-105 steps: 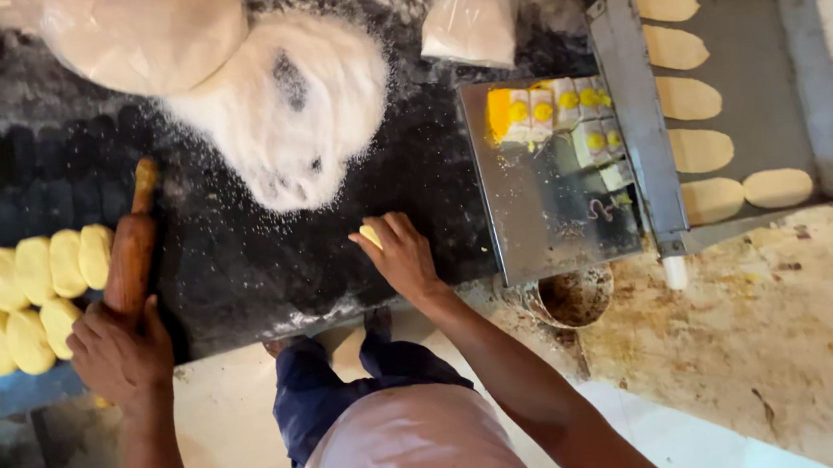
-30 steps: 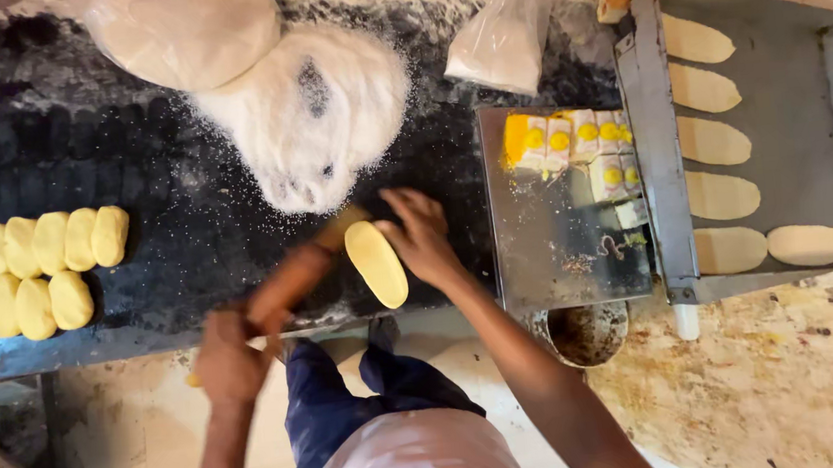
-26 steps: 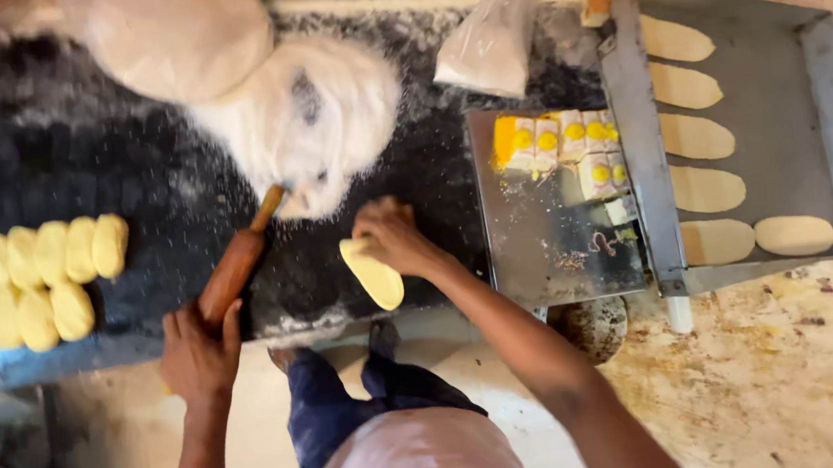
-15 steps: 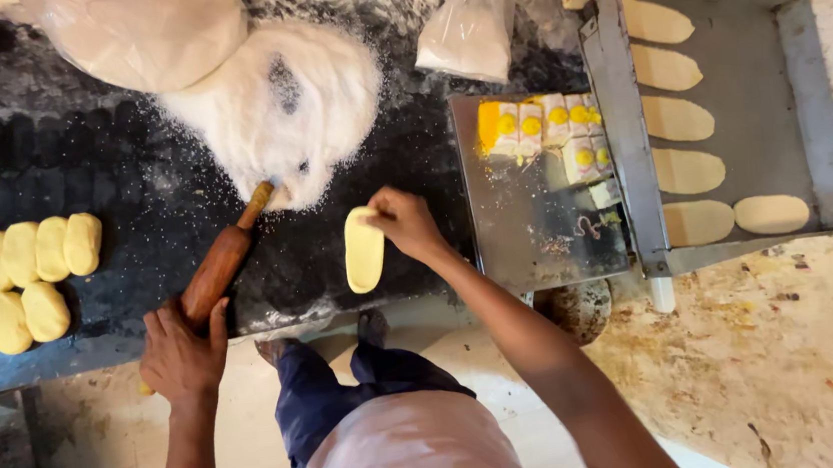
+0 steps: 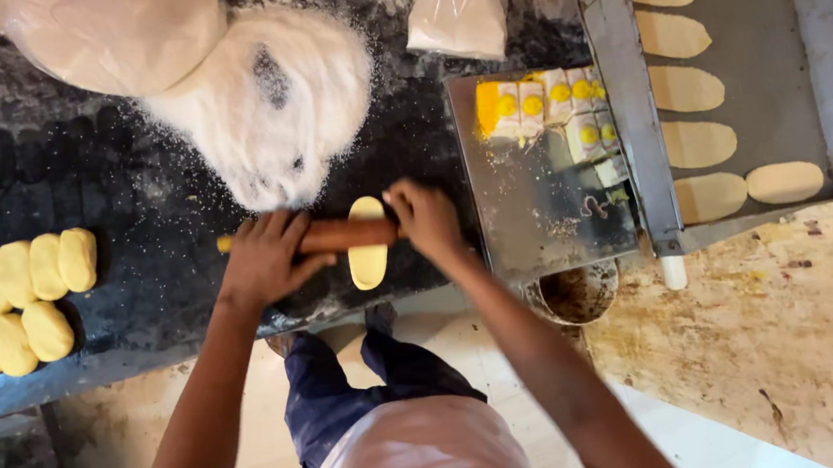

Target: The person repeatedly rolls small dough pieces into oval shapes using a rolling pin on a floured surface. They dip each piece in flour before rolling and place the finished ovals onto a metal tray. The process continues until the tray is filled with uniformly shaped dough pieces.

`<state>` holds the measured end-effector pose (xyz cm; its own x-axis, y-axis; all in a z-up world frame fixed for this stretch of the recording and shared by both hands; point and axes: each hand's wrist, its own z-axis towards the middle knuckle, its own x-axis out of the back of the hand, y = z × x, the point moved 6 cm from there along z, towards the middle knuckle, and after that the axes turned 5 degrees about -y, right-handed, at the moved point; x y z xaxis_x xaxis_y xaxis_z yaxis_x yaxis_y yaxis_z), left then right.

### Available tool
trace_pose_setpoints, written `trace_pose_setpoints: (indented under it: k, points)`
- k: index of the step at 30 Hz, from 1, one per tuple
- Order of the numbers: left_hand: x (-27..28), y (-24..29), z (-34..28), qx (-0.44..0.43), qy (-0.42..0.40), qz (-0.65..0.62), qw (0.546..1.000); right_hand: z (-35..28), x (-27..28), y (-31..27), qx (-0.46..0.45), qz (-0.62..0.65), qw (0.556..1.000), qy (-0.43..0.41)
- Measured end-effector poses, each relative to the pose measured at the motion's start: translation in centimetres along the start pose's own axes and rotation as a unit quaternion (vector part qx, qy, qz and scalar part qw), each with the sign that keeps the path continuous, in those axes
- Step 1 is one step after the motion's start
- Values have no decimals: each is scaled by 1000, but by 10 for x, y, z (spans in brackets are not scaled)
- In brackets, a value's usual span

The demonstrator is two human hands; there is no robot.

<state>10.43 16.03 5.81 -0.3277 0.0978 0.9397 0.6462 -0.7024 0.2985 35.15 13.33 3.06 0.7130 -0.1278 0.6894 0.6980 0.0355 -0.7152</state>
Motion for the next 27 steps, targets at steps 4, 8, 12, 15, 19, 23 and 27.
trace_pose_setpoints:
  k: [4, 8, 12, 15, 19, 23, 27]
  points:
    - [-9, 13, -53, 2, -12, 4, 1000, -76, -10, -16, -28, -63, 997, 26]
    - [-15, 13, -76, -6, -19, 38, 999, -110, -5, -35, -1, -28, 999, 23]
    - [-29, -5, -46, 26, -73, 66, 995, -74, 0, -27, 66, -54, 994, 73]
    - [-33, -45, 15, 88, -51, 36, 994, 2, -6, -2, 82, -194, 973, 93]
    - [-35, -86, 84, 153, -75, -23, 985, 98, -10, 36, 37, -172, 984, 32]
    - [-36, -58, 25, 178, -159, 5, 971, 19, -10, 12, 49, -122, 989, 60]
    - [-16, 11, -65, -7, -17, 93, 995, -101, -9, -40, -4, -120, 992, 47]
